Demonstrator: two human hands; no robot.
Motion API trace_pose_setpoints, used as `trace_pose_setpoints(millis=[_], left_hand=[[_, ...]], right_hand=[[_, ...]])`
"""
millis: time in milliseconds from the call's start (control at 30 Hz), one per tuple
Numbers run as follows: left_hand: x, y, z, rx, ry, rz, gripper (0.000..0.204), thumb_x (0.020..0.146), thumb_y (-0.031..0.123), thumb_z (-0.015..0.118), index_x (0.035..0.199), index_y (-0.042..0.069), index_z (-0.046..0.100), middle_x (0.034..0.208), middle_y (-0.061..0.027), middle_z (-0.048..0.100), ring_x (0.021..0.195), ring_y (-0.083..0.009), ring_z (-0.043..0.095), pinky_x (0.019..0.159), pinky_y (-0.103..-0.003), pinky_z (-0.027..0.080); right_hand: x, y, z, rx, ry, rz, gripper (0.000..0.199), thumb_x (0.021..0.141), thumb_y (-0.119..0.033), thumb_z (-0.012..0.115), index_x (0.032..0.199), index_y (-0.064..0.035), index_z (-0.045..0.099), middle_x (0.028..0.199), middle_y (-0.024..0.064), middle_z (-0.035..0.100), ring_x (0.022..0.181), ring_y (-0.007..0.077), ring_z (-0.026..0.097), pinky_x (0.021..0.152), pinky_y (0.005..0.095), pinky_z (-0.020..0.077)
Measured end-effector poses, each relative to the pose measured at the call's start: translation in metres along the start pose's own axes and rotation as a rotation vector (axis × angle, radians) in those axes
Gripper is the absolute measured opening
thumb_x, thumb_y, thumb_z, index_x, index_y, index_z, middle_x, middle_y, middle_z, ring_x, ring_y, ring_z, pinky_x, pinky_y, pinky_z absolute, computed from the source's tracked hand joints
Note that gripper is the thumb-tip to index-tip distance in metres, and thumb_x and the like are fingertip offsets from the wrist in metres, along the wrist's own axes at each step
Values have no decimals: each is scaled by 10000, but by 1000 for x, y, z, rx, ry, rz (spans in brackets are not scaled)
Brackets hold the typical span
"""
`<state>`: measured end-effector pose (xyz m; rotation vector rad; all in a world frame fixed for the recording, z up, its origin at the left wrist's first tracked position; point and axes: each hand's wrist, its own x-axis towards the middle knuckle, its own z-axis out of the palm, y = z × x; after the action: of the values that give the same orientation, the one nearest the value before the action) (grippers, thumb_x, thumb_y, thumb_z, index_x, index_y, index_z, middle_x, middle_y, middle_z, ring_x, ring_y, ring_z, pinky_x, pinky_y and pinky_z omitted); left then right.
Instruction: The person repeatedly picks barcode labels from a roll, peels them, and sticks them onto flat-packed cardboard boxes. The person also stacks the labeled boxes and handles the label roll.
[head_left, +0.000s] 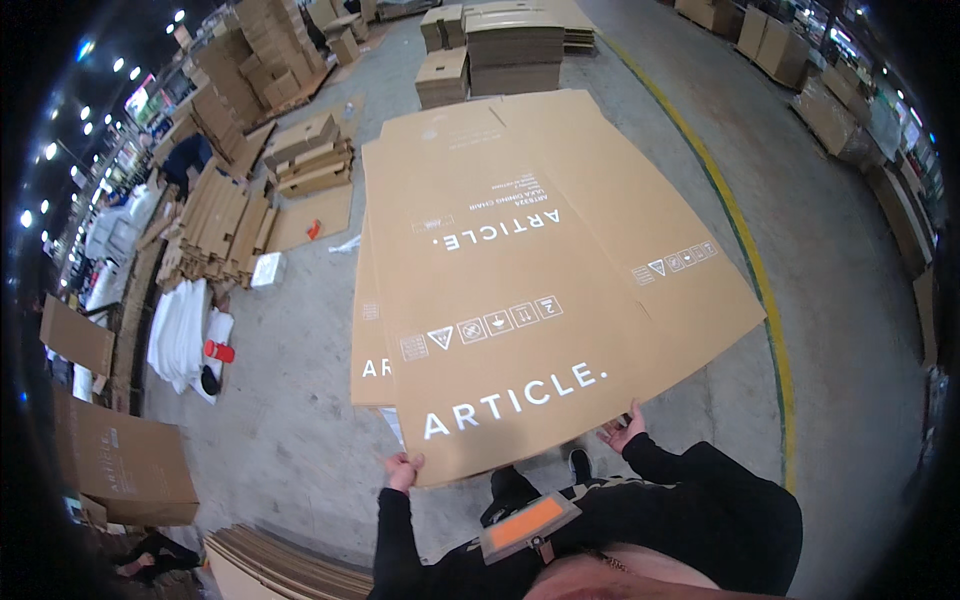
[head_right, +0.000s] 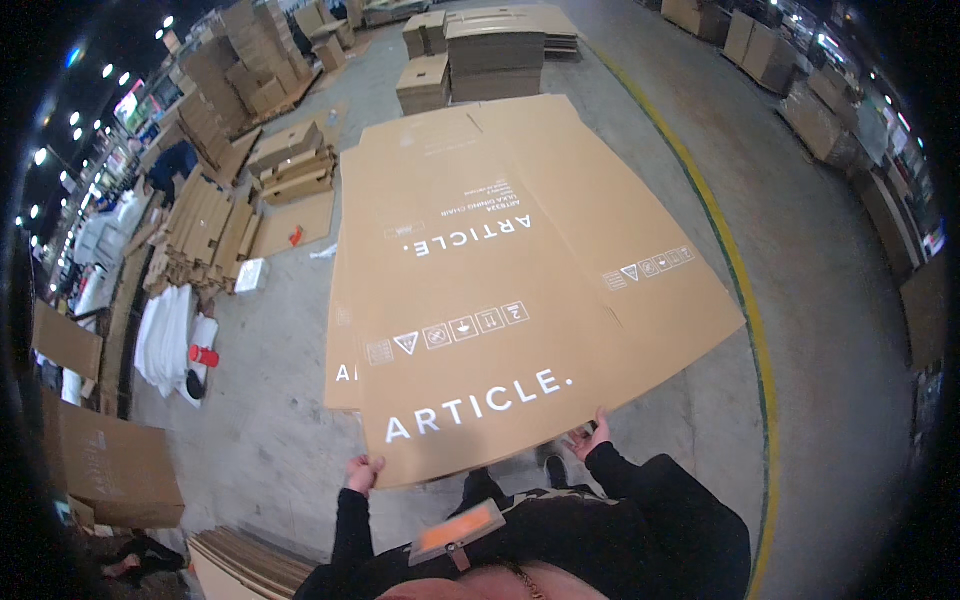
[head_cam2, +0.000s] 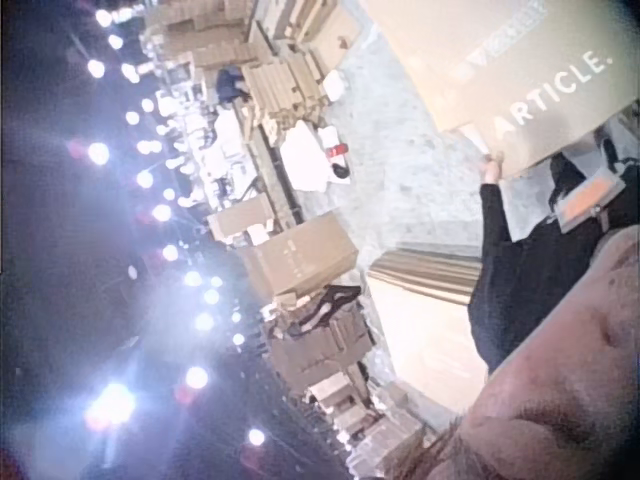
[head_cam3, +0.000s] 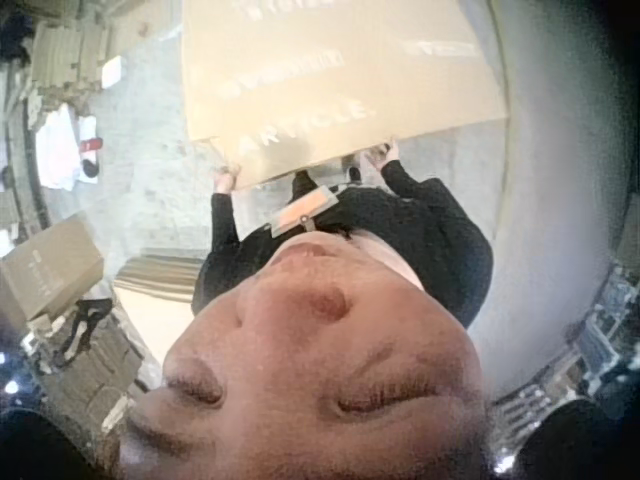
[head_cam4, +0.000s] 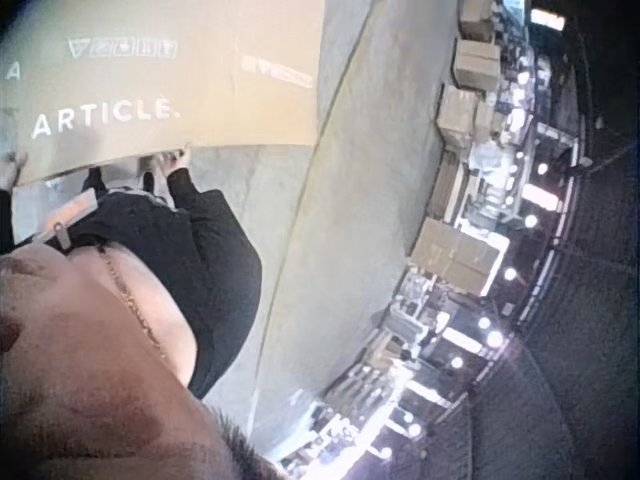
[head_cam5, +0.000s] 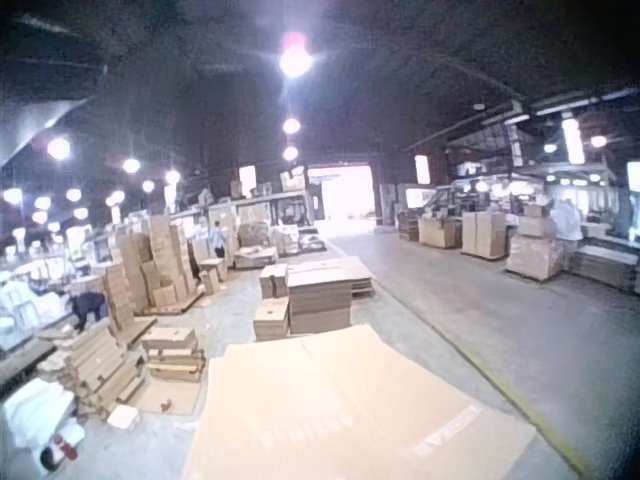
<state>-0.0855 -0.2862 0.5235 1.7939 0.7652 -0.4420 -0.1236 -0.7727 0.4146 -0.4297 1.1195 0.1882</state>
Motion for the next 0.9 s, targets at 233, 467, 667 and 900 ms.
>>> trace_pose_setpoints(millis=[233, 467, 667, 900], left_hand=[[-13, 65, 17, 375, -45, 62, 355, 791, 307, 739, 850, -42, 707, 775, -135, 714, 625, -225, 679, 592, -351, 542], [-57, 94, 21, 687, 22, -119, 582, 871, 501, 629, 1025, -59, 664, 919, -207, 701, 834, -261, 698, 735, -377, 551], [-61, 79, 23, -626, -343, -112, 535, 1017, 422, 472, 1379, 28, 459, 1276, -154, 623, 1065, -299, 669, 863, -450, 575], [-53, 102, 18, -445, -249, -1, 380, 979, 196, 565, 1273, -41, 526, 1139, -157, 671, 969, -277, 692, 815, -429, 588]], right_hand=[[9, -69, 50, 47, -157, -49, 296, 966, -415, 562, 1030, -127, 543, 874, 24, 544, 847, 198, 558, 958, 459, 468], [-33, -82, 72, -34, -37, -9, 179, 1038, -263, 473, 982, -105, 536, 736, 3, 526, 722, 175, 550, 919, 461, 514], [-71, -80, 71, -108, -77, 48, 245, 1048, -285, 437, 1182, -100, 525, 1061, 58, 623, 1029, 220, 629, 999, 489, 491], [-76, -76, 71, -31, 8, 18, 311, 1050, -325, 422, 1228, -88, 516, 1170, 74, 606, 1123, 243, 595, 1013, 468, 480]])
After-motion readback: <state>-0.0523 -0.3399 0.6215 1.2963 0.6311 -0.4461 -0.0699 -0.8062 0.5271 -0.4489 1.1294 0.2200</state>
